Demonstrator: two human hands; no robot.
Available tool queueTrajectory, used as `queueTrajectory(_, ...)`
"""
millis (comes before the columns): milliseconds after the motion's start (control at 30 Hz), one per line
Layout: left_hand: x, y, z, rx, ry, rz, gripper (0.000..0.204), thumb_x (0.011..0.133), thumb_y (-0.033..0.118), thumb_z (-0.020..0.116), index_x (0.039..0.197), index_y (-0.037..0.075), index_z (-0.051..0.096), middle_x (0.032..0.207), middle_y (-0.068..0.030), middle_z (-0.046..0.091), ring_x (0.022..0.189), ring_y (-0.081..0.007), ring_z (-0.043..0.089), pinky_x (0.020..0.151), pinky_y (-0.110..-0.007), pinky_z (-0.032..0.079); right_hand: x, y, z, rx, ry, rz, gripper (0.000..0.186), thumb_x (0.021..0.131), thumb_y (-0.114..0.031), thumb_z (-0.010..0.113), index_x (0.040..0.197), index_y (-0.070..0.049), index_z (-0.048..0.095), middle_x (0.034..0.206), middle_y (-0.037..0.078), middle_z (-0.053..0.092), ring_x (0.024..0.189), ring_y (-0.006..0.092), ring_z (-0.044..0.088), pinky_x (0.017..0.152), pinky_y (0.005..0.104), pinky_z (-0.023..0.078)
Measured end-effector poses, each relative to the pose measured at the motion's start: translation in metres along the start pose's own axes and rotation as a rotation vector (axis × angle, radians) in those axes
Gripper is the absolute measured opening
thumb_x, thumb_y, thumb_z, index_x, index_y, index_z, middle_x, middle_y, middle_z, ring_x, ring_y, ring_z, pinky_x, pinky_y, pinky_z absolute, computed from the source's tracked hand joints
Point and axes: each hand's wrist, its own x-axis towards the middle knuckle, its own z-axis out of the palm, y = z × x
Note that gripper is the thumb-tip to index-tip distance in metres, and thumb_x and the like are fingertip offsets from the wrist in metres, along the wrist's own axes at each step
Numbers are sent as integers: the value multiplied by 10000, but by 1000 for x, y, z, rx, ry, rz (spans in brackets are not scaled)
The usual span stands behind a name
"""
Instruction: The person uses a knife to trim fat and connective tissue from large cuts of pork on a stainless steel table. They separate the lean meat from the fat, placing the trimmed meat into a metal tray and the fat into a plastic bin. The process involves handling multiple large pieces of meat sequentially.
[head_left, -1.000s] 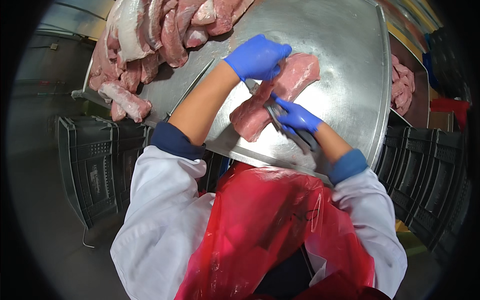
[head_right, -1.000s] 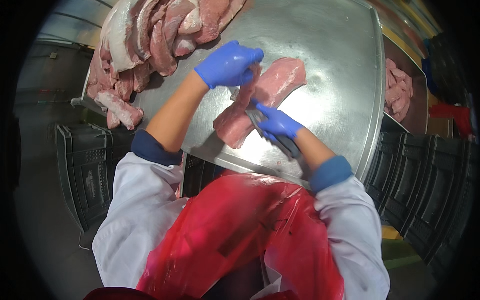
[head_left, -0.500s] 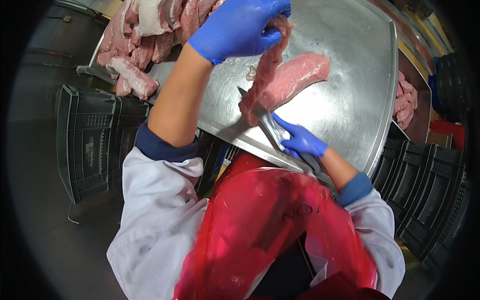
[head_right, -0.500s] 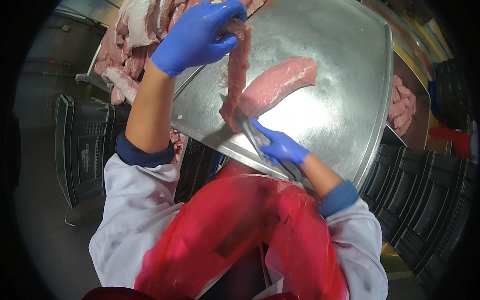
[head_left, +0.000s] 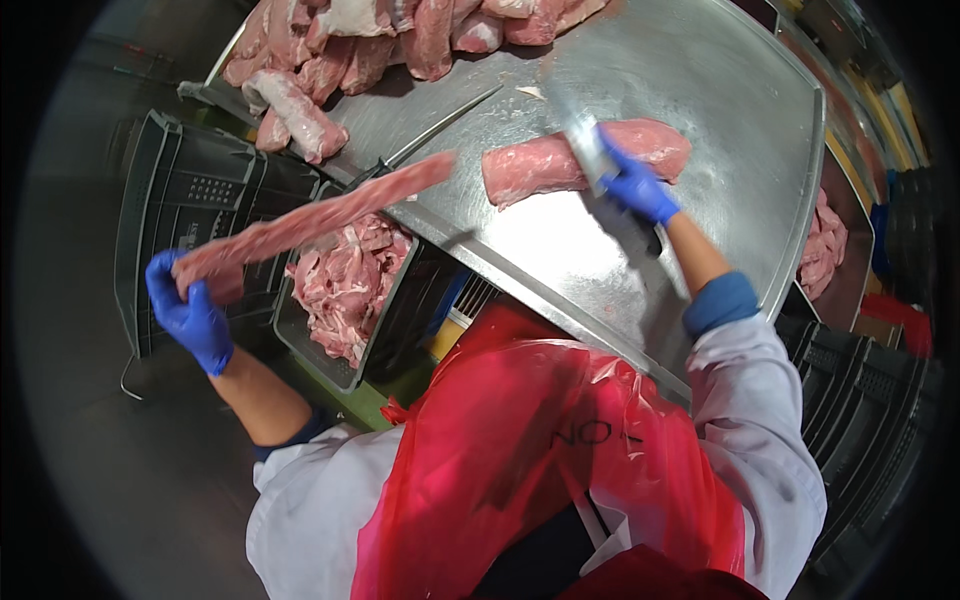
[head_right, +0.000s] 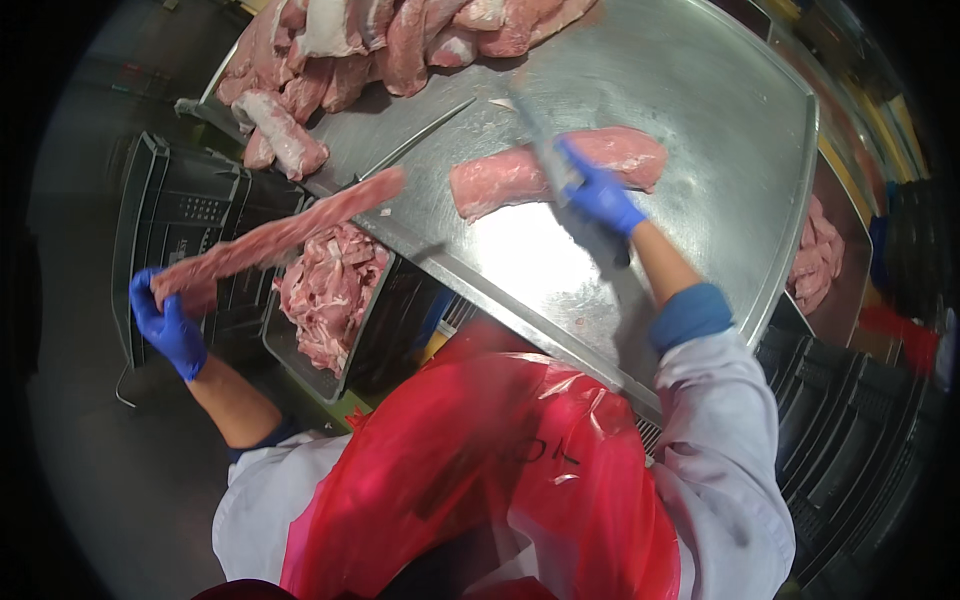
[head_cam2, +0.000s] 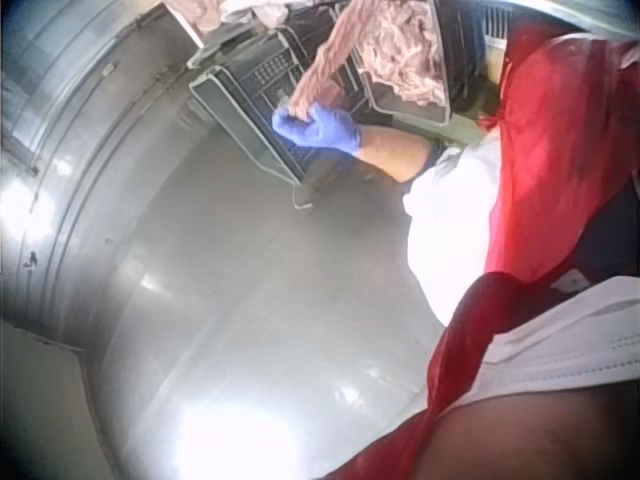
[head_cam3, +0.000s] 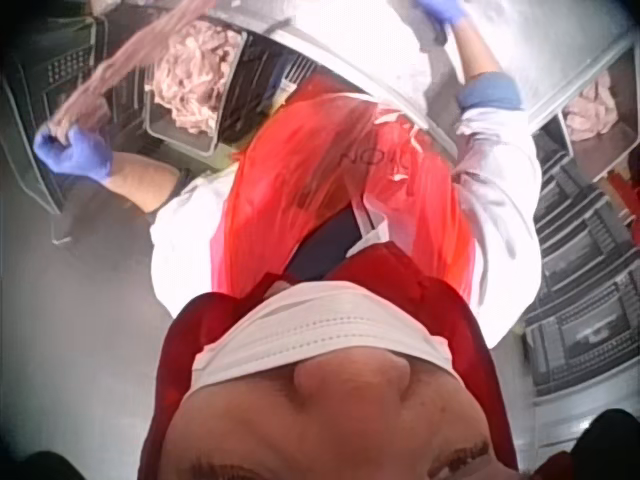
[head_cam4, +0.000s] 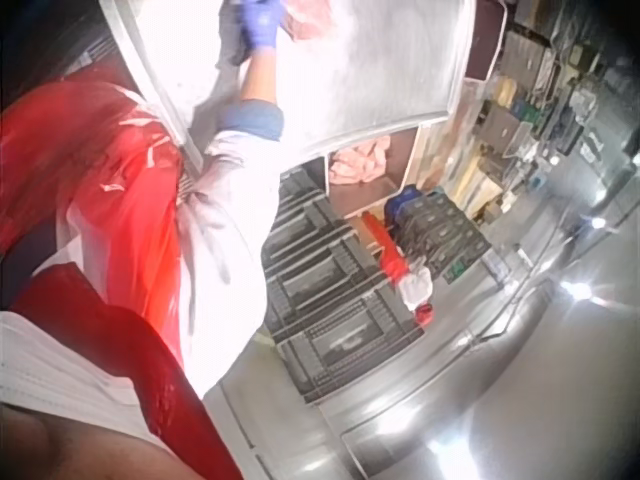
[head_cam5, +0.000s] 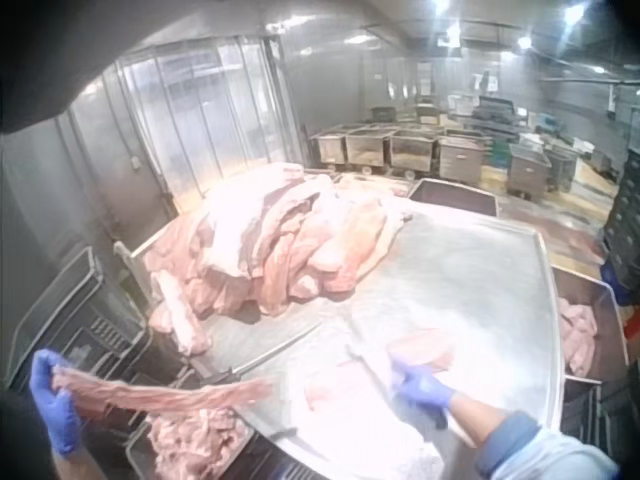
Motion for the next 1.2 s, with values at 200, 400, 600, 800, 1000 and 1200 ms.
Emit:
queueTrajectory(200,-66,-73,-35,283,-165,-275,202,846,-43,554,1032,31,580,959,-12,577,890,-110,558,827,-258,474,87,9,-104,-120,219,184,817,876,-150,632,1586,-365,290,1072,163,694,827,227,686,781,355,567)
queueTrajectory(400,-146,-186,15,846,-631,-491,357,819,161,688,1124,12,579,1055,-178,655,983,-317,662,877,-422,517,93,79,-92,-449,485,-7,827,892,-210,619,1600,-363,218,1146,268,697,967,371,716,864,430,551)
queueTrajectory(600,-170,-184,152,391,-737,-156,563,828,216,729,1285,-35,515,1209,-233,616,1156,-397,602,997,-444,479,0,70,-50,-374,587,77,818,909,-208,571,1612,-332,172,1055,299,699,935,430,706,839,467,550)
queueTrajectory(800,-146,-142,256,159,-888,-13,506,820,192,710,1243,-26,535,1149,-232,608,1094,-414,602,949,-463,488,-101,70,-5,-331,645,162,803,916,-171,549,1614,-319,180,875,261,706,748,401,713,704,475,536)
queueTrajectory(1000,-146,-128,292,-2,-943,-16,466,814,170,711,1212,-7,545,1123,-221,608,1038,-410,620,895,-456,507,-109,28,5,-456,458,221,818,893,-140,549,1611,-309,196,836,267,689,727,427,693,675,486,525)
queueTrajectory(1200,-150,-120,300,-78,-1022,-59,447,799,211,686,1179,10,566,1086,-214,618,1023,-401,617,894,-478,496,39,-5,-11,-867,245,116,795,885,-135,533,1592,-332,227,936,255,700,790,436,686,742,518,545)
